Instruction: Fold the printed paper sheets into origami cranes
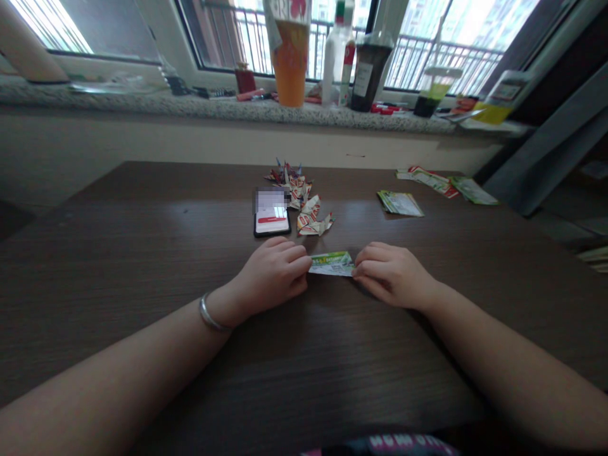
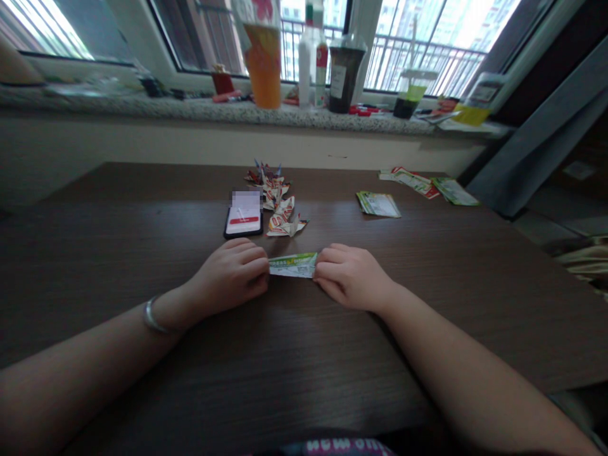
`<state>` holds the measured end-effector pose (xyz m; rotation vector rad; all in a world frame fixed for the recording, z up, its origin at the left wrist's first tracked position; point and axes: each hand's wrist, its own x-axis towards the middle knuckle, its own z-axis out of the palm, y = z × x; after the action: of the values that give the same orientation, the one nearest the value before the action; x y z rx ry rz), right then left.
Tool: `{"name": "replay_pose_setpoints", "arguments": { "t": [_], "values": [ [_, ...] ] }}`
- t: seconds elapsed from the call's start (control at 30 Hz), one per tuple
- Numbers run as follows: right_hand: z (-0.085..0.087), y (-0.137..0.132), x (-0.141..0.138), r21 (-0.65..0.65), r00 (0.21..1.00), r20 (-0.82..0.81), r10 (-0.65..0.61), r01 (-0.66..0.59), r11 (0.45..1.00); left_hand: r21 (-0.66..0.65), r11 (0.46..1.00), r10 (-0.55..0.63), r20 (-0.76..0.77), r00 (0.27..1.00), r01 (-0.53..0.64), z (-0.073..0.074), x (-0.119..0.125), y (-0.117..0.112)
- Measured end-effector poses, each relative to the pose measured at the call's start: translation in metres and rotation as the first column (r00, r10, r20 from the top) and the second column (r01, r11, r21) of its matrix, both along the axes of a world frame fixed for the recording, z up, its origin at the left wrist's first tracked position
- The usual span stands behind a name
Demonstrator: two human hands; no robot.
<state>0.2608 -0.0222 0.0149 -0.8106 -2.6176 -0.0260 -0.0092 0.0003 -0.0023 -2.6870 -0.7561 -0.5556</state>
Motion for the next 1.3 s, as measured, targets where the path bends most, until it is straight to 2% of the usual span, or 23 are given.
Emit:
{"name": "replay_pose_setpoints", "arguments": {
  "t": [0.07, 0.2, 0.3, 0.43, 0.57, 0.7, 0.83, 1.07, 1.2, 1.3],
  "values": [
    [0.001, 0.002, 0.002, -0.022, 1.000, 0.023, -0.021, 0.021, 1.000, -0.039, 0.999, 0.018, 0.005, 1.000, -0.018, -0.002, -0.001, 0.002],
    [-0.003, 0.003, 0.001, -0.042, 0.994, 0.100, -0.045, 0.050, 0.998, -0.156, 0.987, 0.044, 0.113, 0.993, -0.026, -0.005, -0.001, 0.004],
    [-0.008, 0.002, -0.007, -0.028, 0.989, 0.140, -0.039, 0.043, 0.999, -0.210, 0.976, -0.035, 0.137, 0.990, 0.064, -0.004, 0.002, 0.001],
    [-0.009, -0.001, -0.016, -0.028, 0.990, 0.142, -0.013, 0.017, 0.999, -0.206, 0.972, -0.107, 0.047, 0.993, 0.115, -0.002, 0.007, -0.006],
    [-0.008, -0.001, -0.015, -0.006, 0.999, 0.054, 0.001, -0.001, 1.000, -0.221, 0.968, -0.120, -0.011, 0.993, 0.115, -0.004, 0.008, -0.008],
    [-0.008, 0.004, -0.009, -0.004, 0.995, -0.085, -0.057, 0.057, 0.998, -0.255, 0.954, -0.153, 0.040, 0.987, 0.158, -0.006, 0.007, -0.005],
    [-0.009, 0.007, -0.006, -0.063, 0.994, -0.106, -0.022, 0.016, 0.998, -0.296, 0.931, -0.193, 0.097, 0.976, 0.213, -0.004, 0.008, -0.003],
    [-0.011, 0.007, -0.007, -0.148, 0.995, -0.062, 0.080, -0.088, 0.985, -0.396, 0.908, -0.099, 0.106, 0.989, 0.134, -0.006, 0.006, -0.004],
    [-0.012, 0.009, -0.004, -0.172, 0.997, -0.006, 0.074, -0.074, 0.982, -0.444, 0.893, -0.045, 0.080, 0.996, 0.076, -0.005, 0.006, -0.006],
    [-0.013, 0.011, 0.000, -0.171, 0.998, 0.009, 0.058, -0.056, 0.984, -0.465, 0.881, -0.050, 0.098, 0.994, 0.090, -0.005, 0.006, -0.006]
  ]
}}
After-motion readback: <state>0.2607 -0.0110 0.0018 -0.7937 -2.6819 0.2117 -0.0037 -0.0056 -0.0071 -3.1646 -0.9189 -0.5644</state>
